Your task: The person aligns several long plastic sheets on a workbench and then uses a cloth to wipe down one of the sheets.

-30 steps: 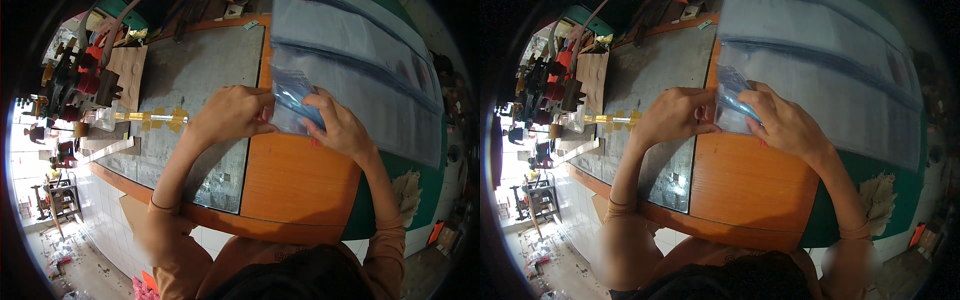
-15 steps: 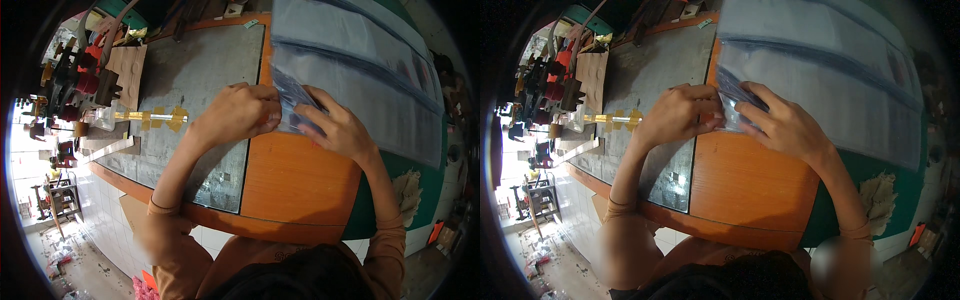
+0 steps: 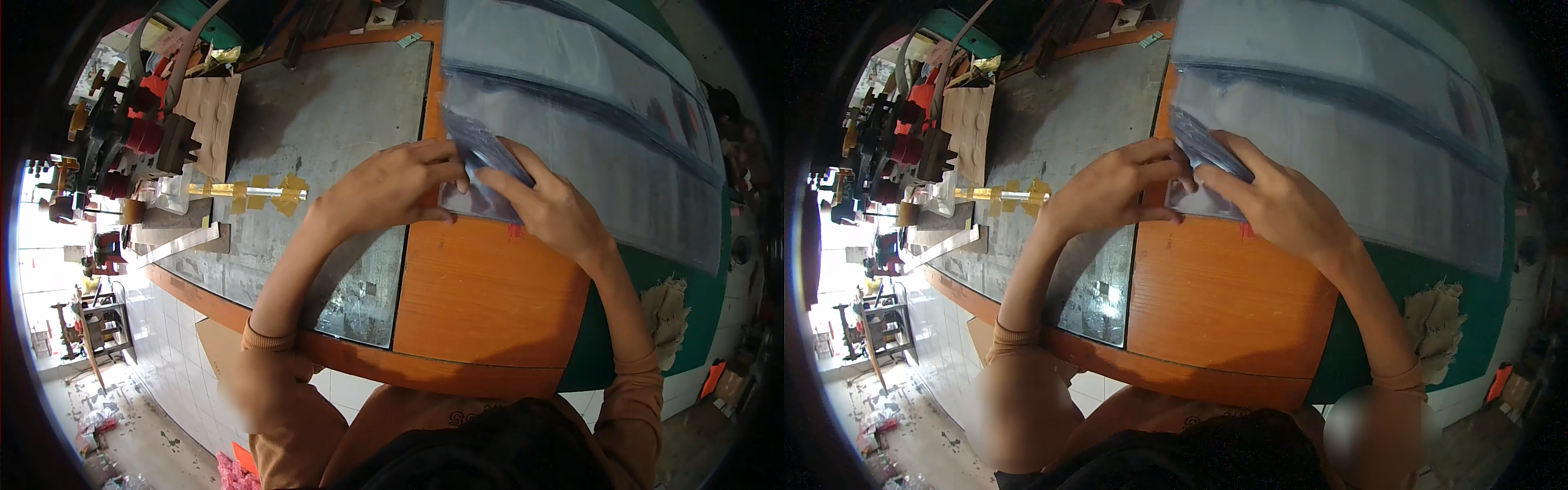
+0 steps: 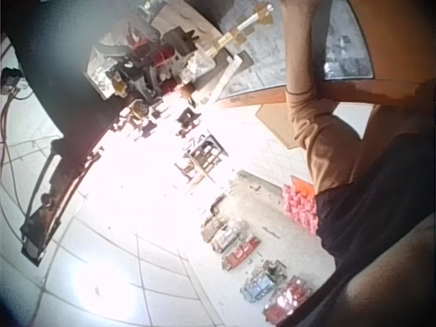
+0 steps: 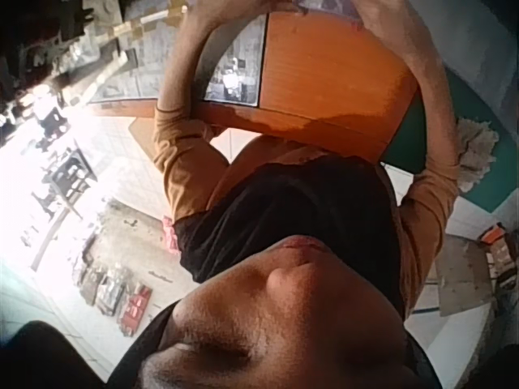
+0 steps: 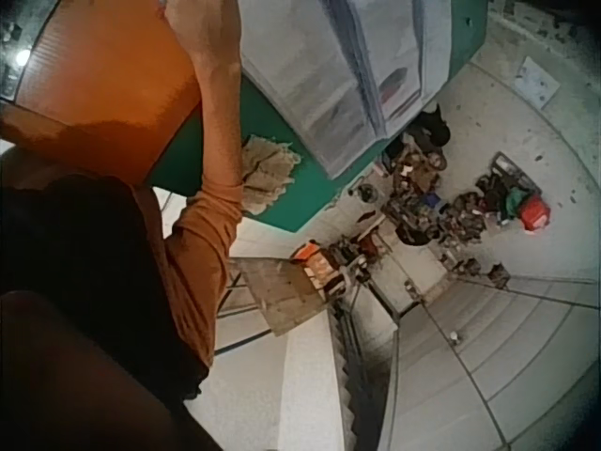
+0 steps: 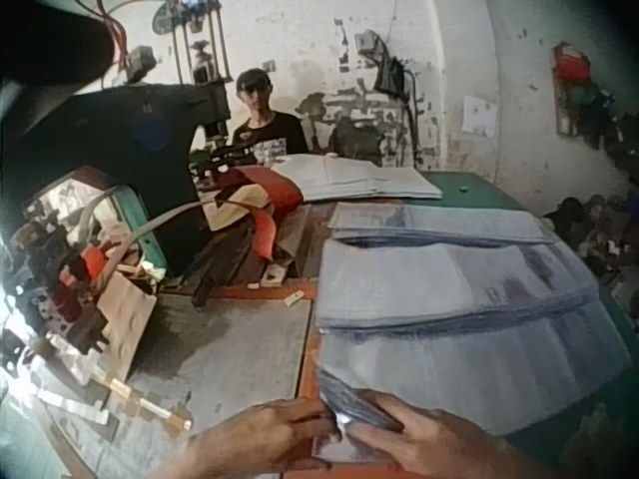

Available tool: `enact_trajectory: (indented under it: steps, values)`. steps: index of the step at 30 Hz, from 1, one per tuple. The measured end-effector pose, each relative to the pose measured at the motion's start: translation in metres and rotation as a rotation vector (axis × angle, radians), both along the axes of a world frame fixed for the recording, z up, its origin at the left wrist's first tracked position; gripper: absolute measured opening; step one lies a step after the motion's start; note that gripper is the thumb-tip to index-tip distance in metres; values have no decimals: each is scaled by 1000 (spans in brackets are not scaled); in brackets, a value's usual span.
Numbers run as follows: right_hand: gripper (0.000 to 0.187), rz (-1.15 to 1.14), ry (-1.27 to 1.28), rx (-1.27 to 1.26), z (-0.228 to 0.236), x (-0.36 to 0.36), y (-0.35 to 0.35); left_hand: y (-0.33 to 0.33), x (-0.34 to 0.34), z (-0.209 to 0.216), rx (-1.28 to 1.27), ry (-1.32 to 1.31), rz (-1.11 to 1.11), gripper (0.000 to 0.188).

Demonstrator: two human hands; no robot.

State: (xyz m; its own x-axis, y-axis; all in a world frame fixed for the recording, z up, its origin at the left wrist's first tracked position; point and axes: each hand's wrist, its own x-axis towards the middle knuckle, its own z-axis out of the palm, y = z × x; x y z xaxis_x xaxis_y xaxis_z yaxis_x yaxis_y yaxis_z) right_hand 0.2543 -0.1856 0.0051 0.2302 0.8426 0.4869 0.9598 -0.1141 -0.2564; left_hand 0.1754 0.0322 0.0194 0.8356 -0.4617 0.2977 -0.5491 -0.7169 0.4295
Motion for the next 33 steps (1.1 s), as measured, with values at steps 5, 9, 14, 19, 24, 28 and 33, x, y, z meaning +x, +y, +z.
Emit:
enact_trajectory:
  steps: [5, 9, 14, 19, 24, 28, 33]
  values:
    - [28, -37, 107, -56, 1, 0, -3, -1, -4, 9, 38, 131, 20, 19]
    - [27, -10, 57, -26, 0, 2, -2, -5, -7, 13, 137, 44, 28, 15]
    - [28, 22, 62, -6, 4, 0, -3, -12, -6, 9, 119, -51, 54, 18]
    - [27, 26, 49, -34, 8, -1, -3, -11, -4, 4, 88, -58, 42, 21]
    - [22, -49, -20, -74, 3, -6, -2, -12, -4, 8, 52, -103, 84, 24]
    - [19, -88, -80, -54, -5, -6, -2, -13, -5, 12, 96, -139, 87, 26]
    - [15, -48, -118, -34, -3, -7, 1, -10, -5, 12, 208, -210, -18, 25]
